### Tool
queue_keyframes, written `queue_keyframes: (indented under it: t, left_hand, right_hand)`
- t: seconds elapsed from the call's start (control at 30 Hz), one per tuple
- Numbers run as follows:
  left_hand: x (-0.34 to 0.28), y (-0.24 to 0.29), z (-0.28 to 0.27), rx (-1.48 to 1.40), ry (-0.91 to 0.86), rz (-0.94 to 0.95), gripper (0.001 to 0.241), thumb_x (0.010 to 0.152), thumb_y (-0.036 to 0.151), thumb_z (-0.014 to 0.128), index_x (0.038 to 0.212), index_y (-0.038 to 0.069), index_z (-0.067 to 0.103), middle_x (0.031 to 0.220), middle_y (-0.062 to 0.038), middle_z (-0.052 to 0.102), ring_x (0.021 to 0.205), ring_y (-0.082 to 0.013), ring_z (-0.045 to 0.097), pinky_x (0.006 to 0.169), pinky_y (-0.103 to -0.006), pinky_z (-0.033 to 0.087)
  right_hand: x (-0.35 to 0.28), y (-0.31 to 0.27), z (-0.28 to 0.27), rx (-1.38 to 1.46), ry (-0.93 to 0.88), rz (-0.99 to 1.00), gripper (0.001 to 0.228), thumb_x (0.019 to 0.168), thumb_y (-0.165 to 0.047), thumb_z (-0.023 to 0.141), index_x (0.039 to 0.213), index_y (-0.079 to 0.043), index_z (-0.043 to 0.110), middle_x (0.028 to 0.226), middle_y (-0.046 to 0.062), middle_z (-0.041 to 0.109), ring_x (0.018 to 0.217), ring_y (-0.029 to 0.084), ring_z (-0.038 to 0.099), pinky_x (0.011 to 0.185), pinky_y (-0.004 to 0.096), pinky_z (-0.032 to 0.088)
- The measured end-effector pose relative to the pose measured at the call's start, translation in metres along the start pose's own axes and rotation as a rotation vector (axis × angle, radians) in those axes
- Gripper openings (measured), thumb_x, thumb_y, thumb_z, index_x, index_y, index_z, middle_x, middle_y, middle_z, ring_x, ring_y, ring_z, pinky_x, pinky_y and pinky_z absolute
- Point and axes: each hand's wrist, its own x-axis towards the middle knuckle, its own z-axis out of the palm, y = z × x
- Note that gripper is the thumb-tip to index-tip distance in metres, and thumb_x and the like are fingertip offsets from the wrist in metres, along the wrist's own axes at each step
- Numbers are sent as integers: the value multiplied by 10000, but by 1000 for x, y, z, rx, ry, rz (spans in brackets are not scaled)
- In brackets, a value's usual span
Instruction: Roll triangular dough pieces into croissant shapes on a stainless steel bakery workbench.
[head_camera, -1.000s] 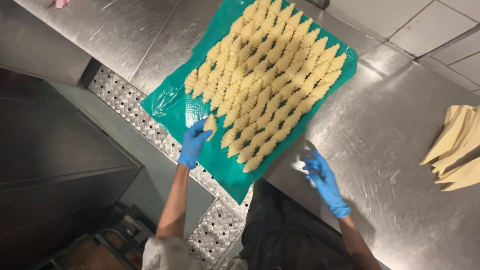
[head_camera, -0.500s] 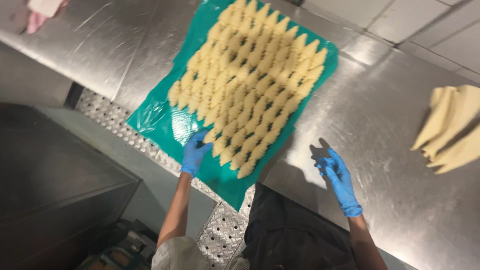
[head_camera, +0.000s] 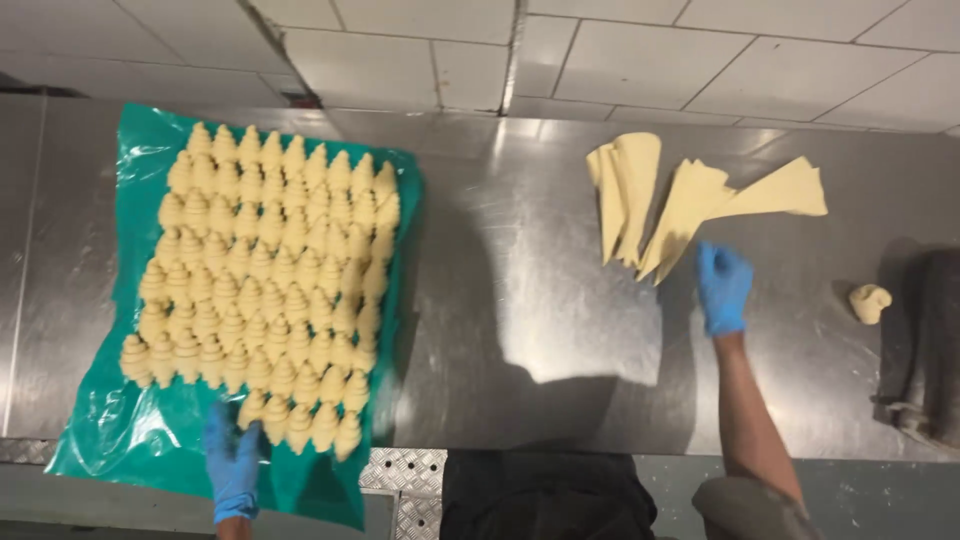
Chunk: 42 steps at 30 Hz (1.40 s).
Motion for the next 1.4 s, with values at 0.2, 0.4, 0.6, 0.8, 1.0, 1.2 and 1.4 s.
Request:
queue_keyframes:
  t: [0.2,0.4,0.6,0.8,1.0,1.2,1.4]
  left_hand:
    - [-71,87,54,-101,651,40,429,1120,77,670,1513,-37,543,1322,-122,578,1221,-186,569,1109,-358,483]
    - [-144,180,158,-443,348,-101,300,1092,102,596,1363,-11,656,1256,-80,709,1076,-87,644,951,-251,524]
    - [-194,227,227,-285,185,-119,266,1017,91,629,1251,18,732,1044,-35,790,708,-27,575,634,-221,495]
    - [-206,260,259,-472,116,-79,237,956,76,662,1165,14,755,999,-13,801,642,-6,567,561,-184,468]
    - [-209,257,291,-607,63,-157,244,964,57,688,1186,17,784,790,-13,702,585,-20,478,526,-186,396]
    - [-198,315,323,-641,-333,-245,313,977,82,667,1279,43,744,926,-20,737,700,-47,580,612,-201,490]
    - [-188,416,338,-1228,-824,-131,714,995,73,621,1608,134,259,1604,-8,416,1430,-121,485,1162,-317,454]
  right_hand:
    - [136,-6,16,-437,-45,-590,483,990,-270,722,1379,1,624,1313,245,622,1198,439,556,1016,527,481]
    - [157,-27,44,-810,-55,-512,504,898,-385,753,1251,-40,651,1145,185,593,1082,391,555,840,544,483]
    - [158,-10,50,-620,-1,-605,508,873,-301,793,1298,-65,646,1166,180,588,1086,384,556,866,516,491]
    - [182,10,57,-500,57,-634,564,789,-266,801,1270,-9,655,1133,191,653,1067,397,586,898,552,468]
    - [184,21,54,-521,-54,-575,259,888,-171,741,1113,-43,721,1121,238,666,1094,438,587,932,524,505]
    - [105,-51,5,-293,-95,-608,256,975,-192,726,1169,-27,699,1100,217,688,1026,426,645,876,520,524]
    - [-81,-138,-33,133,-338,-519,263,968,-101,665,1219,-23,652,1095,191,645,981,384,651,843,442,541]
